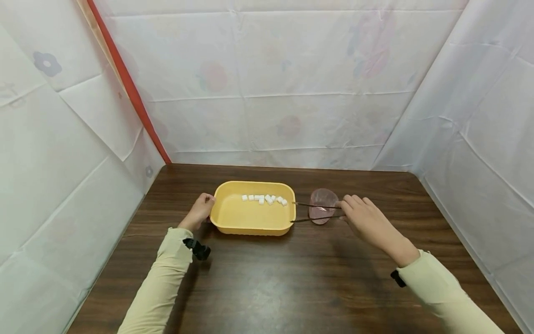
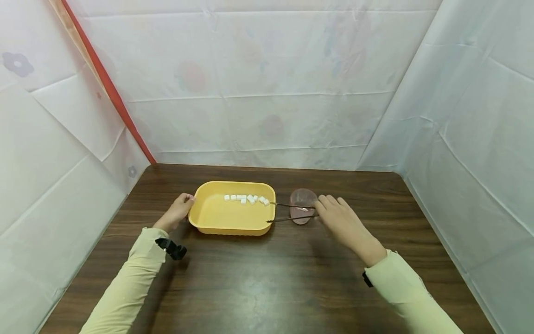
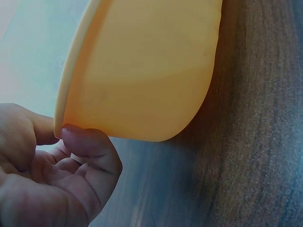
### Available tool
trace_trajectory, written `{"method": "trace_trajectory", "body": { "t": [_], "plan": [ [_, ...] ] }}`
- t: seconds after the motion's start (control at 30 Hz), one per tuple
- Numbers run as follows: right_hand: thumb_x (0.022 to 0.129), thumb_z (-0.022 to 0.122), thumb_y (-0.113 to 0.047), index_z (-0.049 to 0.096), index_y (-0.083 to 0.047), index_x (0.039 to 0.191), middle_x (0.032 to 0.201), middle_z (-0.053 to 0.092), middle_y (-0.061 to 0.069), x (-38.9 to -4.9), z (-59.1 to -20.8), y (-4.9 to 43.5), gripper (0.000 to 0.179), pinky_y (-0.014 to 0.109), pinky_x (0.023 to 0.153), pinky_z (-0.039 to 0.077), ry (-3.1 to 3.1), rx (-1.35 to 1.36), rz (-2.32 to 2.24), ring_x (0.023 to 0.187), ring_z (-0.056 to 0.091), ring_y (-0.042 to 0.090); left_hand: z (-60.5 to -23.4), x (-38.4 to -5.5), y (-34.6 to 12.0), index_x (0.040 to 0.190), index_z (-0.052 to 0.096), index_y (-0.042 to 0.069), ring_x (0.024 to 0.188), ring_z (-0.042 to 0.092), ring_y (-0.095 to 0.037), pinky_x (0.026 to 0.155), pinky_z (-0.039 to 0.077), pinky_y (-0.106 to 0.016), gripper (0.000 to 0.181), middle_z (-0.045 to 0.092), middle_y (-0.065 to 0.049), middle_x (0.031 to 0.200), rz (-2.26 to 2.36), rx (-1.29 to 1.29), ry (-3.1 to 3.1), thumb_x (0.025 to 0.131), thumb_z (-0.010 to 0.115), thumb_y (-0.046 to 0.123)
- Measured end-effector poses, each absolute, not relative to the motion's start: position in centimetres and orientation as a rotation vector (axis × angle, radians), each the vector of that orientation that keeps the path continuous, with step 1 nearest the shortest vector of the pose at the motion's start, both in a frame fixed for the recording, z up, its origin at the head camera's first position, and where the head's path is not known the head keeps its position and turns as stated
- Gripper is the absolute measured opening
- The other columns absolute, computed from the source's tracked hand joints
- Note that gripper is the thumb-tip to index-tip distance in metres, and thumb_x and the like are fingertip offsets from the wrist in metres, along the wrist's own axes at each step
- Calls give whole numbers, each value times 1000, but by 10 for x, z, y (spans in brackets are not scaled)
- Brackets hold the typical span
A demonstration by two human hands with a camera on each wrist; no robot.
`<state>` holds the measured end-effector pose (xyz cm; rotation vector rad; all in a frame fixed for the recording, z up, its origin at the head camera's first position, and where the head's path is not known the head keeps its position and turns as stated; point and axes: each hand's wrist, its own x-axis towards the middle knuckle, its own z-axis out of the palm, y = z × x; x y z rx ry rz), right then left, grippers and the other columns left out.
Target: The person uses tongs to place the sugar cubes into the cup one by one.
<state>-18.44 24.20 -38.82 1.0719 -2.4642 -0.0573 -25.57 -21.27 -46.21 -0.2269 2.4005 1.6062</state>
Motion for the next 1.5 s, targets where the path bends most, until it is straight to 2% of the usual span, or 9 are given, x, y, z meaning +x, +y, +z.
{"method": "trace_trajectory", "body": {
  "t": [0.2,0.53,0.73,0.83,0.97,1.07,1.3,1.4,1.5],
  "plan": [
    [76,78,-1,60,-1,107,89,51,8,-196,-381,231,35,33,59,34,-2468,1051,-48,76,49,25,-461,-258,-214,128,33,-3,66,48,-16,59,46,-29,35,43,-21,106,1582,-237,2406,106,29,24],
    [73,79,0,66,-5,98,83,51,5,-211,-377,206,28,32,57,29,-2503,962,-76,74,48,24,-463,-258,-215,128,33,-3,67,48,-18,63,47,-33,35,44,-21,107,1588,-250,2397,106,30,24],
    [77,77,-3,70,-6,100,84,56,5,-222,-377,191,24,32,57,33,-2518,938,-88,76,52,24,-462,-257,-215,127,33,-4,63,47,-17,59,46,-32,34,44,-23,105,1609,-225,2401,106,30,23],
    [76,78,-2,70,-5,94,85,58,6,-225,-379,185,20,33,57,35,-2508,926,-139,77,54,25,-463,-256,-215,127,33,-4,63,47,-17,57,45,-30,34,44,-23,104,1609,-224,2401,106,30,22],
    [70,83,-8,70,-5,90,88,61,7,-231,-381,176,24,35,59,37,-2482,923,-216,78,55,26,-462,-255,-215,127,33,-4,62,47,-17,56,45,-30,34,44,-22,104,1603,-232,2404,106,29,23],
    [71,82,-11,71,-6,91,89,62,7,-234,-383,169,24,35,61,38,-2479,931,-243,80,55,25,-462,-255,-214,127,33,-4,62,46,-16,57,45,-30,34,44,-22,104,1603,-241,2404,106,29,23],
    [80,73,-4,73,-7,86,88,62,5,-244,-393,157,7,35,60,36,-2446,946,-295,76,53,24,-460,-254,-213,128,33,-4,62,47,-16,57,46,-31,35,44,-21,103,1616,-246,2395,106,29,22],
    [81,73,-5,74,-7,91,94,64,6,-247,-397,154,11,35,62,37,-2467,929,-315,80,55,25,-461,-255,-212,128,33,-4,61,46,-16,58,46,-32,35,45,-21,102,1622,-243,2392,106,30,23],
    [76,78,-8,74,-7,94,96,64,6,-250,-400,152,18,37,65,38,-2504,909,-334,83,55,25,-462,-255,-211,127,33,-4,60,46,-15,57,45,-31,34,45,-20,101,1629,-240,2389,105,30,23]
  ]
}}
